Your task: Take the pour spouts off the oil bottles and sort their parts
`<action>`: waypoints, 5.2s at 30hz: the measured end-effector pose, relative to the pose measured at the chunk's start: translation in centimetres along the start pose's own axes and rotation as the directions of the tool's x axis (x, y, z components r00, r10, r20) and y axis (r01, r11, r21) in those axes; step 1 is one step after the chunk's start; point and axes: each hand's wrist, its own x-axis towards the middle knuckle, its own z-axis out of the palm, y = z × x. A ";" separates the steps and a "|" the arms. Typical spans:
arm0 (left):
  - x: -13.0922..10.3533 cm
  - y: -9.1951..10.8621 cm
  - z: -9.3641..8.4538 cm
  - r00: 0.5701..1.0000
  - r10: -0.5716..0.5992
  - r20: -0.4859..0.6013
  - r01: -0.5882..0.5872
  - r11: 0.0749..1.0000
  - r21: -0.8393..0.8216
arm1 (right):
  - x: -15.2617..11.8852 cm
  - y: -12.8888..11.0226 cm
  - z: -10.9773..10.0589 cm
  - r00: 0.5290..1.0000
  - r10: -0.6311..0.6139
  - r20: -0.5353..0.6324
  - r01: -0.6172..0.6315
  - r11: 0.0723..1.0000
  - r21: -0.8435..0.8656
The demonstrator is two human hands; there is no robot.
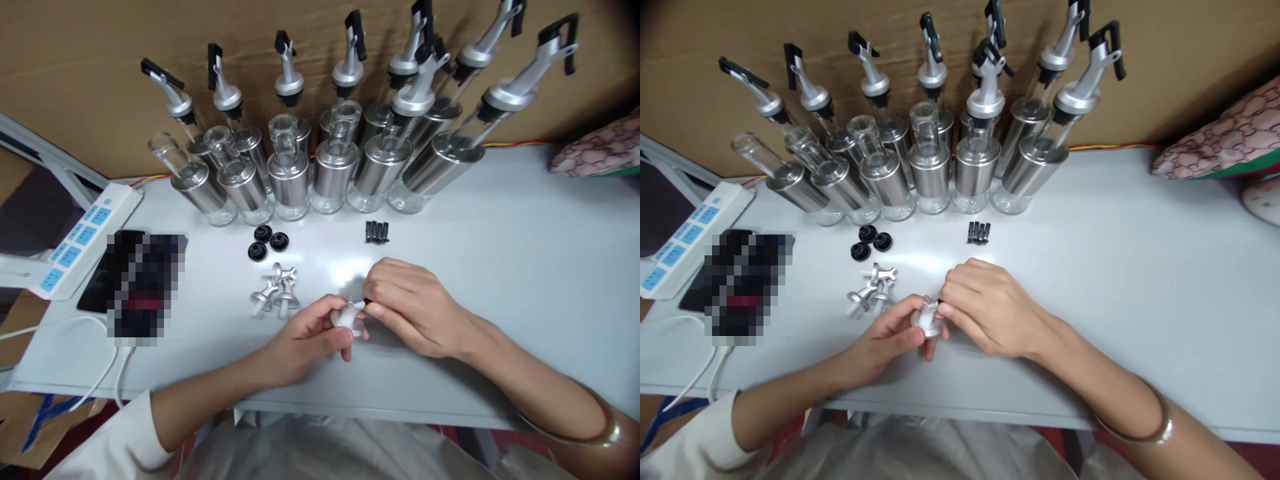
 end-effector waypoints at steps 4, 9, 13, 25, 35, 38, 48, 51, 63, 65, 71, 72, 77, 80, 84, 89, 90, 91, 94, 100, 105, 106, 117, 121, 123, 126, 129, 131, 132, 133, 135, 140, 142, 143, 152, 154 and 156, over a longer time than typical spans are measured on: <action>-0.1 -0.1 0.1 1.000 -0.012 -0.002 0.012 1.000 -0.002 | 0.1 -0.4 0.0 0.999 0.047 0.003 -0.047 0.997 0.053; -0.1 0.0 0.3 0.999 -0.039 -0.030 0.040 0.998 0.041 | 0.1 -0.5 -0.2 0.998 0.060 -0.035 -0.058 0.997 0.053; -0.2 -0.1 0.3 0.999 -0.021 -0.037 0.023 0.999 0.038 | -0.3 0.0 -0.8 0.971 0.147 -0.191 -0.142 0.989 0.037; -0.4 0.2 0.4 0.999 -0.049 -0.009 0.049 0.995 0.089 | -0.6 1.2 -1.7 0.753 0.485 -0.445 -0.378 0.872 0.310; -0.3 0.3 0.5 0.999 -0.049 -0.024 0.051 0.994 0.093 | -0.3 1.8 -3.4 0.838 0.502 -0.216 -0.503 0.863 0.051; -0.4 0.3 0.5 0.998 -0.052 -0.022 0.054 0.994 0.095 | -0.3 2.2 -3.9 0.855 0.499 -0.141 -0.509 0.859 -0.047; -0.4 0.3 0.6 0.999 -0.046 -0.022 0.048 0.993 0.106 | -1.3 3.5 -4.9 0.759 0.651 0.015 -0.646 0.755 -0.113; -0.4 0.3 0.6 0.999 -0.047 -0.023 0.049 0.994 0.102 | -1.5 3.7 -5.0 0.729 0.682 0.061 -0.670 0.729 -0.142; -0.4 0.4 0.4 0.998 -0.055 -0.025 0.058 0.993 0.103 | -1.8 4.4 -4.8 0.813 0.579 0.063 -0.570 0.813 -0.122; -0.4 0.3 0.4 0.999 -0.049 -0.022 0.051 0.994 0.097 | -1.9 4.6 -4.7 0.804 0.589 0.085 -0.581 0.807 -0.105; -0.3 0.2 0.4 0.999 -0.045 -0.020 0.047 0.995 0.089 | -2.0 4.8 -4.0 0.830 0.546 0.109 -0.533 0.836 -0.133; -0.3 0.2 0.4 0.999 -0.044 -0.019 0.046 0.995 0.088 | -2.0 4.8 -3.9 0.828 0.547 0.123 -0.531 0.836 -0.140; -0.3 0.3 0.4 0.998 -0.051 -0.025 0.053 0.995 0.089 | -1.7 4.4 -3.7 0.829 0.514 0.222 -0.497 0.858 -0.129; -0.3 0.3 0.4 0.998 -0.058 -0.029 0.060 0.994 0.091 | -1.7 4.2 -3.9 0.821 0.510 0.257 -0.503 0.859 -0.097; -0.3 0.2 0.4 0.998 -0.057 -0.033 0.060 0.994 0.095 | -1.9 4.3 -3.7 0.822 0.517 0.238 -0.506 0.855 -0.110; -0.3 0.0 0.3 0.998 -0.049 -0.033 0.052 0.995 0.081 | -1.9 4.0 -2.6 0.842 0.503 0.197 -0.490 0.864 -0.114; -0.3 0.0 0.3 0.998 -0.046 -0.032 0.048 0.996 0.078 | -1.9 3.9 -2.4 0.844 0.502 0.191 -0.486 0.865 -0.124; -0.3 0.0 0.3 0.998 -0.046 -0.033 0.048 0.996 0.078 | -1.9 3.8 -2.2 0.847 0.497 0.188 -0.480 0.867 -0.133; -0.3 0.1 0.3 0.998 -0.059 -0.038 0.062 0.995 0.083 | -1.9 3.7 -1.9 0.857 0.476 0.200 -0.454 0.879 -0.144; -0.3 0.2 0.5 0.997 -0.064 -0.037 0.067 0.994 0.085 | -1.9 3.9 -1.9 0.875 0.448 0.183 -0.428 0.893 -0.139; -0.3 0.3 0.5 0.997 -0.062 -0.039 0.065 0.993 0.094 | -2.1 4.2 -2.1 0.887 0.431 0.165 -0.413 0.901 -0.136; -0.3 0.3 0.5 0.997 -0.061 -0.038 0.064 0.994 0.094 | -2.1 4.3 -2.3 0.886 0.434 0.165 -0.415 0.900 -0.137; -0.1 0.1 0.5 0.999 -0.020 -0.031 0.020 1.000 -0.002 | -2.7 4.8 -3.2 0.849 0.487 0.204 -0.469 0.873 -0.130; 0.1 0.2 0.6 0.998 -0.028 -0.048 0.027 0.999 -0.018 | -2.5 4.5 -3.7 0.846 0.491 0.209 -0.465 0.870 -0.161; 0.1 0.2 0.6 0.997 -0.029 -0.067 0.030 1.000 0.005 | -2.1 4.0 -4.0 0.861 0.470 0.194 -0.442 0.881 -0.171; 0.1 0.3 0.5 0.994 -0.037 -0.104 0.044 0.997 0.061 | -1.1 2.4 -4.0 0.889 0.431 0.153 -0.415 0.901 -0.126; 0.1 0.4 0.5 0.989 -0.059 -0.133 0.071 0.994 0.084 | -0.3 0.4 -3.0 0.922 0.340 0.184 -0.345 0.939 -0.003; 0.1 0.5 0.4 0.991 -0.068 -0.117 0.077 0.994 0.076 | 0.0 -0.6 -2.1 0.947 0.243 0.209 -0.256 0.966 0.042; 0.1 0.5 0.4 0.992 -0.064 -0.105 0.072 0.995 0.070 | 0.0 -0.9 -1.6 0.956 0.208 0.207 -0.221 0.974 0.045; 0.1 0.6 0.3 0.994 -0.058 -0.096 0.064 0.996 0.060 | 0.0 -1.1 -1.2 0.962 0.184 0.202 -0.196 0.980 0.042; 0.2 0.5 0.2 0.995 -0.040 -0.095 0.043 0.998 0.037 | -0.2 -1.2 -0.6 0.967 0.170 0.192 -0.179 0.984 0.027; 0.1 0.0 -0.2 0.992 0.048 -0.113 -0.045 0.999 0.029 | -0.3 -1.0 0.1 0.982 0.108 0.154 -0.099 0.993 -0.063; 0.1 -0.2 -0.2 0.992 0.056 -0.111 -0.053 0.998 0.031 | -0.2 -1.1 0.3 0.990 0.057 0.127 -0.043 0.992 -0.115; 0.1 -0.2 -0.2 0.993 0.051 -0.106 -0.049 0.999 0.023 | -0.1 -1.1 0.4 0.993 0.030 0.116 -0.013 0.989 -0.147; 0.0 1.5 0.9 0.985 -0.122 -0.123 0.094 0.974 -0.208 | 0.5 -0.7 -0.5 0.984 -0.149 0.096 0.177 0.862 -0.475; -0.1 1.8 1.3 0.987 -0.109 -0.117 0.083 0.974 -0.210 | 0.8 -1.0 -0.7 0.980 -0.172 0.101 0.199 0.851 -0.485; -0.1 1.9 1.6 0.992 -0.075 -0.099 0.054 0.979 -0.196 | 1.0 -1.3 -0.9 0.979 -0.185 0.091 0.206 0.843 -0.496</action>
